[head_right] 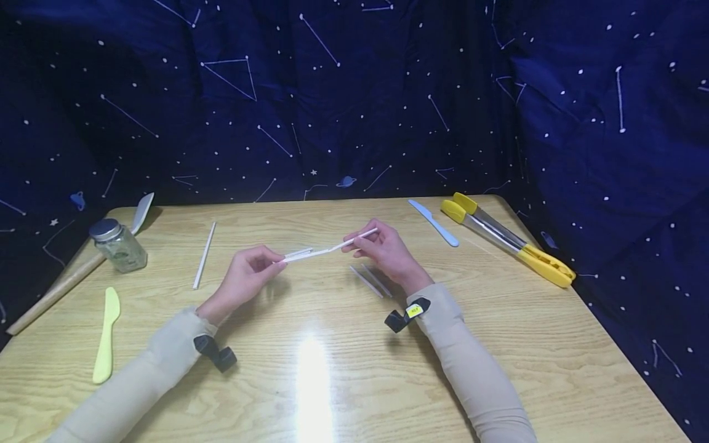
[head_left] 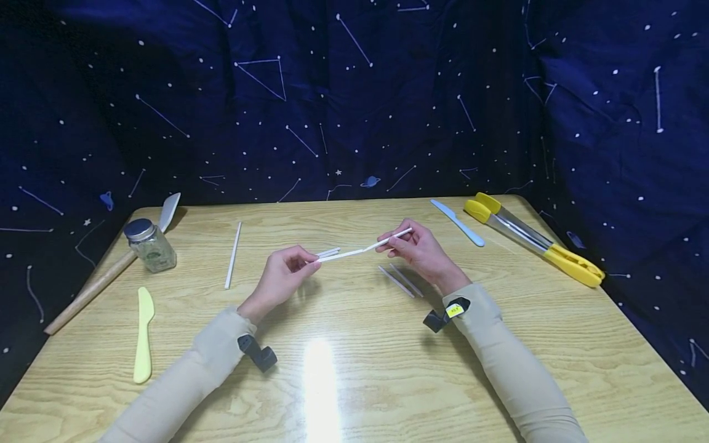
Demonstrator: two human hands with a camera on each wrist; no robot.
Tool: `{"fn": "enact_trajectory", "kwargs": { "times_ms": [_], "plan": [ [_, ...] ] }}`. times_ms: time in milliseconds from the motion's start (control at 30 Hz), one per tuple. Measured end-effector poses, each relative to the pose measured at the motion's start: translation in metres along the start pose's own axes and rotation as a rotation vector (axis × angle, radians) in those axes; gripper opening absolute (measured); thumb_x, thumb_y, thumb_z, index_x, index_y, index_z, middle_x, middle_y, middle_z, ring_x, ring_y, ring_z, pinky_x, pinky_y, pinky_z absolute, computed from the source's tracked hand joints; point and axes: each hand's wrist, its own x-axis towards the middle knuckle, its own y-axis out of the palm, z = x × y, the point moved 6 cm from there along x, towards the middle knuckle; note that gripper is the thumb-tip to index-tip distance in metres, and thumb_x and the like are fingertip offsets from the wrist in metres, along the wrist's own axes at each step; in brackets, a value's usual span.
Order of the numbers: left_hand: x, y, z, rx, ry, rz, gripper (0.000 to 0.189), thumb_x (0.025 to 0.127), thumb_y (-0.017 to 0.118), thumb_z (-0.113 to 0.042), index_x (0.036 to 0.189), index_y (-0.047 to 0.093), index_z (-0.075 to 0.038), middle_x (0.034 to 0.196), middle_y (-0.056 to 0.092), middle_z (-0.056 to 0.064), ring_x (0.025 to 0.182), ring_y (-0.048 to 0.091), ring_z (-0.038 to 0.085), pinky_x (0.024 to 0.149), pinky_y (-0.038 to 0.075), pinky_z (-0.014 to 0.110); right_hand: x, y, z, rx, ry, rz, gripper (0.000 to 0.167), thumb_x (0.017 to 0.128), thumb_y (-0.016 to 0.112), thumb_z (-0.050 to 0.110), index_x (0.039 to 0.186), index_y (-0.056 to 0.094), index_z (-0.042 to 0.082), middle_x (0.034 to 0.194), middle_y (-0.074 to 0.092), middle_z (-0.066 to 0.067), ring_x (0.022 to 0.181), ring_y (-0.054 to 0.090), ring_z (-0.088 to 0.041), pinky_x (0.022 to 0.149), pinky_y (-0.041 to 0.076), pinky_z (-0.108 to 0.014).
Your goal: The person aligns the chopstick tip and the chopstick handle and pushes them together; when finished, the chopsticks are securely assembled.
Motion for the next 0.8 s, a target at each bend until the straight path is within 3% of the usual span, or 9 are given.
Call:
{"fn": "enact_trajectory", "kwargs": {
  "times_ms": [167,367,533,800],
  "plan": [
    [-0.0008,0.0028,-0.0043,0.007,-0.012,0.016,0.010,0.086,0.068,0.000,0.094,0.068,0.006,0.078,0.063,0.021,0.059,0.047,0.009,0.050,0.038,0.015,-0.0013,-0.0004,0.0032,0.002,0.002,0.009,0.004,0.095,0.057,0.005,0.094,0.054,0.005,0.099,0.071,-0.001,0.086,0.071,-0.011,0.071,0.055,-0.019],
    [-0.0021,0.0044,-0.0090,0.032,-0.017,0.037,0.009,0.086,0.068,0.001,0.093,0.068,0.007,0.077,0.063,0.023,0.058,0.047,0.011,0.050,0.038,0.015,-0.0021,0.0003,0.0058,0.003,-0.010,0.032,0.011,0.093,0.062,0.009,0.095,0.052,0.004,0.099,0.072,-0.002,0.087,0.071,-0.010,0.071,0.055,-0.019],
    [-0.0025,0.0045,-0.0030,0.026,-0.001,0.043,0.009,0.086,0.070,-0.003,0.093,0.069,0.002,0.077,0.064,0.017,0.059,0.049,0.009,0.051,0.040,0.016,-0.0023,0.0005,0.0052,-0.008,0.011,0.028,0.006,0.095,0.056,0.003,0.094,0.052,0.007,0.099,0.072,-0.001,0.086,0.070,-0.010,0.071,0.055,-0.019],
    [-0.0022,0.0080,-0.0009,-0.025,0.049,0.067,0.006,0.085,0.070,-0.001,0.090,0.069,0.003,0.076,0.063,0.014,0.059,0.048,0.006,0.051,0.039,0.017,-0.0021,0.0011,0.0049,0.005,0.022,0.018,0.018,0.098,0.049,-0.001,0.089,0.055,0.014,0.100,0.071,0.000,0.087,0.070,-0.010,0.071,0.055,-0.019]
  ]
}}
